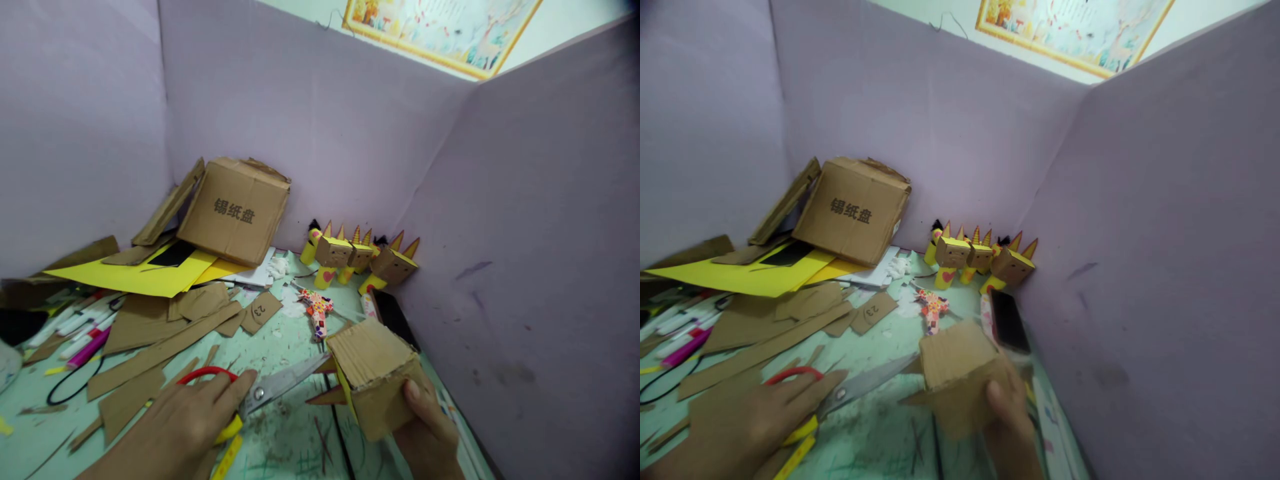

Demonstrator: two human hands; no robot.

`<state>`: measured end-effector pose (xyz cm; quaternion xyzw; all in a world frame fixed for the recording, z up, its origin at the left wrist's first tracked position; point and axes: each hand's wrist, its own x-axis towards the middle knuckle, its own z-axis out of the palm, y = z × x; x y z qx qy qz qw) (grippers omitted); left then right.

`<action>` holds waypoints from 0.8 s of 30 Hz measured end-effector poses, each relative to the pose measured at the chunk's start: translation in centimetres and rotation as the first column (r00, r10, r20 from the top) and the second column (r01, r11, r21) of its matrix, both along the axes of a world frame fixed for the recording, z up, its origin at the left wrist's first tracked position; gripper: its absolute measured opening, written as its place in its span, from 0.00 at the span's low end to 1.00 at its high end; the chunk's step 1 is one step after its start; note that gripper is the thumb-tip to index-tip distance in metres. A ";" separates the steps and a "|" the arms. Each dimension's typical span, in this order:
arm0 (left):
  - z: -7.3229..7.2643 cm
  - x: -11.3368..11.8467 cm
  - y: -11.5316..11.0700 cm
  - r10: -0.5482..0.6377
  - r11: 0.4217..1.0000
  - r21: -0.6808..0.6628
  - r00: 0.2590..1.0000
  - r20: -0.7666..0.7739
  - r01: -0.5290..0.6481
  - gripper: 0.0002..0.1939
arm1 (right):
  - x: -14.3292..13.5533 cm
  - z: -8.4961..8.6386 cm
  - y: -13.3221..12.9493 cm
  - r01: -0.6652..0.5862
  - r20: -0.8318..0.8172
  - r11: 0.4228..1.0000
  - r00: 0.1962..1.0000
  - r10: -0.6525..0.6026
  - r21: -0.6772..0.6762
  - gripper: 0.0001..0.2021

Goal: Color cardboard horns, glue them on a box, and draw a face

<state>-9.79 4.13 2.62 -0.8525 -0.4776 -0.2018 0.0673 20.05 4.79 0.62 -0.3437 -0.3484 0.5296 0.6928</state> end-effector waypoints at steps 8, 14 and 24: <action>-1.5 -0.7 0.1 -0.049 0.996 -0.071 0.993 0.105 0.056 0.29 | -0.1 -0.2 0.0 -0.012 -0.031 1.000 0.999 0.012 0.001 0.31; -0.1 -1.4 1.3 -0.142 0.960 -0.195 0.951 0.274 0.200 0.22 | -0.4 0.1 0.3 0.039 -0.048 0.999 0.998 -0.039 -0.006 0.28; 1.7 -0.6 2.2 0.238 0.905 -0.419 0.904 0.354 -0.074 0.16 | -2.9 2.1 1.0 0.081 -0.157 0.946 0.978 -0.135 -0.313 0.19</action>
